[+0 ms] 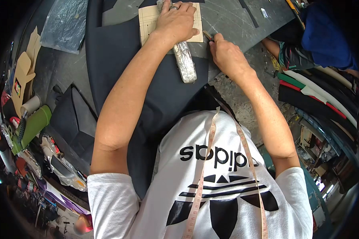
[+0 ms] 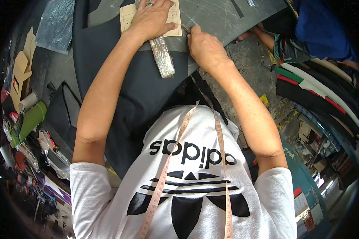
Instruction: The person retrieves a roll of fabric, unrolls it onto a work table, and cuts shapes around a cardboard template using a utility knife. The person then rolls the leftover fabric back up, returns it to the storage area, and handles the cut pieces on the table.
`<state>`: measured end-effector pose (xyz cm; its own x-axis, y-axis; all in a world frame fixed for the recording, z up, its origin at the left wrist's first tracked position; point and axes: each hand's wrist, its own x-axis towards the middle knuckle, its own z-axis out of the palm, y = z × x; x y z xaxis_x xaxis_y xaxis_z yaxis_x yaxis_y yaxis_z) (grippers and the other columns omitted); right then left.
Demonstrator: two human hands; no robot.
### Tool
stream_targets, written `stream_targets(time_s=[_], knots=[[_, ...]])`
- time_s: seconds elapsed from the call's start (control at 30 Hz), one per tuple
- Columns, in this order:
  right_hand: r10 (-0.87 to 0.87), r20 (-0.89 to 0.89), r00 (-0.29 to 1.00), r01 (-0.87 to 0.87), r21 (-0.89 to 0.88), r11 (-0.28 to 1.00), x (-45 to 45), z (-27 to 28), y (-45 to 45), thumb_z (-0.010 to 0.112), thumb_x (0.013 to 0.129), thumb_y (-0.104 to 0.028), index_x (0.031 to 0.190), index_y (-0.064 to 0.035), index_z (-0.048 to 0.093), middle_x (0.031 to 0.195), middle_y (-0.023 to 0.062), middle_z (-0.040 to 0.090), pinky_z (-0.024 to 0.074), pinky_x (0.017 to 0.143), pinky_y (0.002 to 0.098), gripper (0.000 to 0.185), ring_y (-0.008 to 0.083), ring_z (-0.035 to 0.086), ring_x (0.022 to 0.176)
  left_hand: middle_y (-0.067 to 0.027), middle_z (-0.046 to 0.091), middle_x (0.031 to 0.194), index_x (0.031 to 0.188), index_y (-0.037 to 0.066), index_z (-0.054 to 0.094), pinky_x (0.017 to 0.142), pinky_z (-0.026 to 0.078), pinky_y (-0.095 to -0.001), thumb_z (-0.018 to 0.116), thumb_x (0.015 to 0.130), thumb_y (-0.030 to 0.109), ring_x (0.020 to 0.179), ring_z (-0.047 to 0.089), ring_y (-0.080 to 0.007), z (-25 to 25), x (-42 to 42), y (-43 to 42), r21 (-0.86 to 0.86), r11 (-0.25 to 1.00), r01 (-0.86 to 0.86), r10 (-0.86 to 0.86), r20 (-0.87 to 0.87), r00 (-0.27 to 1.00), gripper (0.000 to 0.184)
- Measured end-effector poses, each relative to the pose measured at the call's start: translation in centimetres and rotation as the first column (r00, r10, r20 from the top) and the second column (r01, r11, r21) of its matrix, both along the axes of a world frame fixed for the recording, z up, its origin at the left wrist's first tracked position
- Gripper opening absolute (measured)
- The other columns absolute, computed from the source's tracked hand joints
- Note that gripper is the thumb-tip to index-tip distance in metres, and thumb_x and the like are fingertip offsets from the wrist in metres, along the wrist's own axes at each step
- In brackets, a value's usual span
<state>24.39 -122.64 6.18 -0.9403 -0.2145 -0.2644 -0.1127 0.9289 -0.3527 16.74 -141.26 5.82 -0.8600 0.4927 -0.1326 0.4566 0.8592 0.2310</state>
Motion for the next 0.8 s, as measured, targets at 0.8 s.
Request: stream_targets(time_s=[0.8], knots=[[0.025,-0.045,0.999,-0.023,0.029,0.999,-2.9,0.6,-0.1,0.049,0.106,-0.026,0.103,0.0007,0.052,0.086,0.0305,0.07,0.0529,0.079,0.0578,0.027,0.0507,0.068,0.087,-0.0081,0.068,0.125,0.131,0.011,0.068,0.119,0.035,-0.0474,0.072,0.092,0.025,0.11,0.069,-0.0256,-2.3,4.7,0.5,0.086,0.996,-0.014,0.037,-0.276,0.961,0.041]])
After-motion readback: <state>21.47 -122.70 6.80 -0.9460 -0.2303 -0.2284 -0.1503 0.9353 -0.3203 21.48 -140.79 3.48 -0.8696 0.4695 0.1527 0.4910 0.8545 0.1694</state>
